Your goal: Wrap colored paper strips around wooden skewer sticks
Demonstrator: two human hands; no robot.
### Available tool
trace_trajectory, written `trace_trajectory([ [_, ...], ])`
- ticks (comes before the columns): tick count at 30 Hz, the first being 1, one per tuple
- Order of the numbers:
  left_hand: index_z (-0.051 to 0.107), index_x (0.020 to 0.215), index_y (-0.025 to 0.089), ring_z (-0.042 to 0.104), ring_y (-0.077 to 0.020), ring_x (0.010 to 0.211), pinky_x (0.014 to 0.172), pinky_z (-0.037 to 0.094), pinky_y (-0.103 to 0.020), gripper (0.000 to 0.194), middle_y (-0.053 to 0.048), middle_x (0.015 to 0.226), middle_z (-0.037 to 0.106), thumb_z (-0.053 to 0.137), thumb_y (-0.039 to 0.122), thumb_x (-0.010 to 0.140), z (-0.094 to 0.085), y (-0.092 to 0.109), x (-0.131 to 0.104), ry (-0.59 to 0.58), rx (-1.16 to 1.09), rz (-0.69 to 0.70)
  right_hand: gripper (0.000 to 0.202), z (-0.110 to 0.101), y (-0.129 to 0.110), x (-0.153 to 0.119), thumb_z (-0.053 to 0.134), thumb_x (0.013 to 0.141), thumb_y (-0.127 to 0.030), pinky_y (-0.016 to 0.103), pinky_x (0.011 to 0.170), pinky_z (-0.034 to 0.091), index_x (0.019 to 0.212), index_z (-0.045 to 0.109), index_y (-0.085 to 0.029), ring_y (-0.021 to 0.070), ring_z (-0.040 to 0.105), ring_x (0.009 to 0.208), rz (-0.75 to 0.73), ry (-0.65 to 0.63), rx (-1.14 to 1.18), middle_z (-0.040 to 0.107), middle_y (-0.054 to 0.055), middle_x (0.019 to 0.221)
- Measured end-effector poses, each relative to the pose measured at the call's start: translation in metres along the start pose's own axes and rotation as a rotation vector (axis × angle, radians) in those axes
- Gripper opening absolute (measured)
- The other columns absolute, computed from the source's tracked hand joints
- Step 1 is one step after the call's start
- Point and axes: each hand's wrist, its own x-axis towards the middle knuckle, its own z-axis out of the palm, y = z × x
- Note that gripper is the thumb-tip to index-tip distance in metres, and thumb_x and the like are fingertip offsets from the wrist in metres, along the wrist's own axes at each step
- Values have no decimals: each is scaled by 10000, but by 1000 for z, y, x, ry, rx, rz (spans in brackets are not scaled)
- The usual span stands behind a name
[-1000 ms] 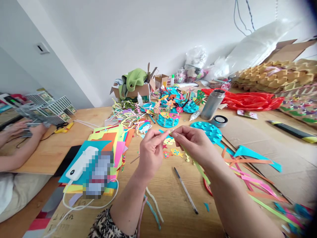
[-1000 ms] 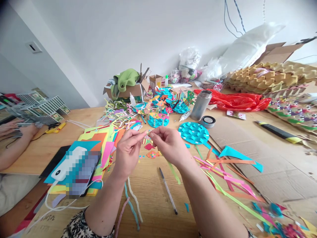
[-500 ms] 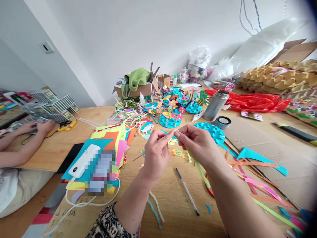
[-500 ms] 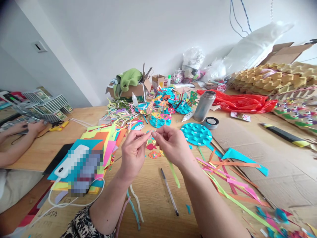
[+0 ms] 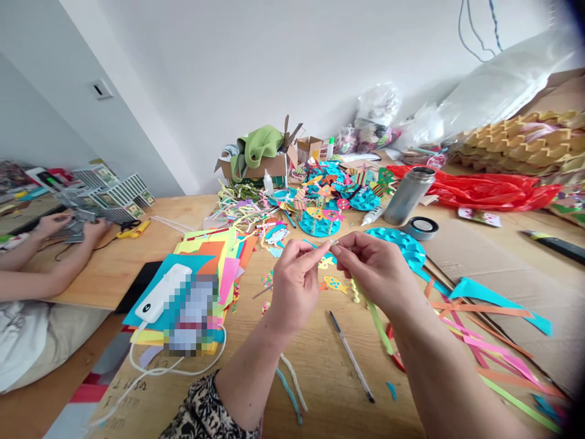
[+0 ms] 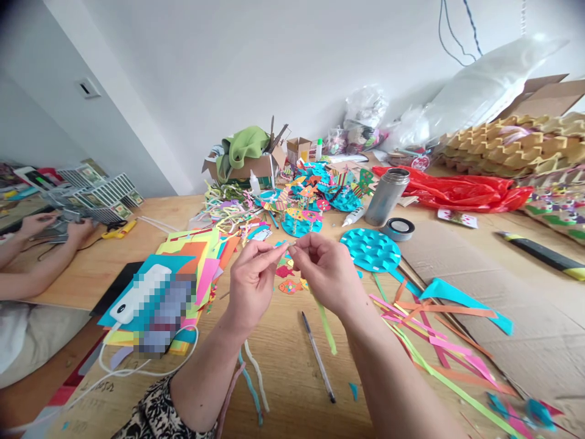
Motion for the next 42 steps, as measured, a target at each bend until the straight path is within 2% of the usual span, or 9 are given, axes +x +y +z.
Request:
trace_trajectory([
  [3, 711, 1046, 213, 592, -133, 797, 684, 502, -260, 254, -63, 883, 622, 551, 139, 863, -3, 3, 3, -23, -134, -134, 295, -2, 1, 0, 593, 826, -450, 225, 437, 354, 730, 574, -171, 106, 481, 469, -30, -17, -57, 578, 5, 571],
  [6, 724, 982, 176, 626, -124, 687, 588, 510, -244, 197, -71, 877, 668, 629, 233, 819, -8, 7, 8, -116, -372, -403, 276, -4, 1, -1, 574, 843, -433, 227, 440, 344, 740, 572, -178, 109, 478, 478, -61, -50, -73, 571, 3, 575],
  [8, 717, 956, 153, 640, -130, 609, 511, 497, -233, 228, -58, 777, 682, 673, 288, 779, -12, 10, 11, -159, -528, -583, 250, -4, -1, -3, 559, 857, -412, 229, 447, 348, 767, 578, -179, 111, 483, 485, -83, -92, -60, 573, -1, 581],
  [10, 707, 893, 141, 633, -127, 539, 438, 456, -208, 236, -31, 665, 667, 704, 324, 745, -15, 12, 12, -156, -632, -708, 220, -3, -3, -5, 549, 869, -380, 230, 457, 350, 783, 581, -180, 109, 486, 496, -115, -130, -63, 572, -7, 585],
  [13, 669, 779, 139, 559, -76, 424, 355, 350, -167, 219, -4, 608, 650, 740, 330, 700, -18, 12, 14, -136, -725, -813, 193, -1, -6, -8, 538, 884, -328, 226, 477, 347, 767, 579, -180, 101, 476, 517, -181, -148, -106, 551, -17, 586],
  [17, 640, 739, 142, 492, -46, 388, 340, 291, -165, 216, 10, 575, 639, 756, 311, 672, -21, 12, 16, -129, -748, -842, 186, 0, -6, -8, 540, 886, -319, 227, 499, 358, 778, 583, -175, 103, 473, 540, -193, -167, -103, 535, -19, 597],
  [28, 603, 685, 160, 479, -45, 397, 363, 294, -164, 177, 45, 509, 575, 735, 278, 669, -19, 16, 17, -63, -657, -767, 182, -1, -5, -6, 565, 866, -331, 214, 472, 377, 829, 604, -157, 105, 529, 554, -105, -201, 29, 579, -2, 629],
  [37, 673, 734, 156, 485, -49, 420, 399, 321, -162, 163, 34, 488, 575, 743, 288, 671, -18, 14, 15, -4, -598, -757, 232, -1, -6, -4, 610, 825, -385, 213, 462, 418, 828, 605, -153, 106, 541, 538, -14, -210, 79, 613, 16, 631],
  [42, 695, 746, 151, 460, -44, 412, 398, 316, -162, 175, 38, 461, 555, 751, 285, 650, -18, 13, 15, 27, -597, -787, 253, -1, -8, -4, 595, 832, -405, 211, 458, 418, 794, 597, -155, 97, 523, 511, -25, -221, 70, 606, 10, 613],
])
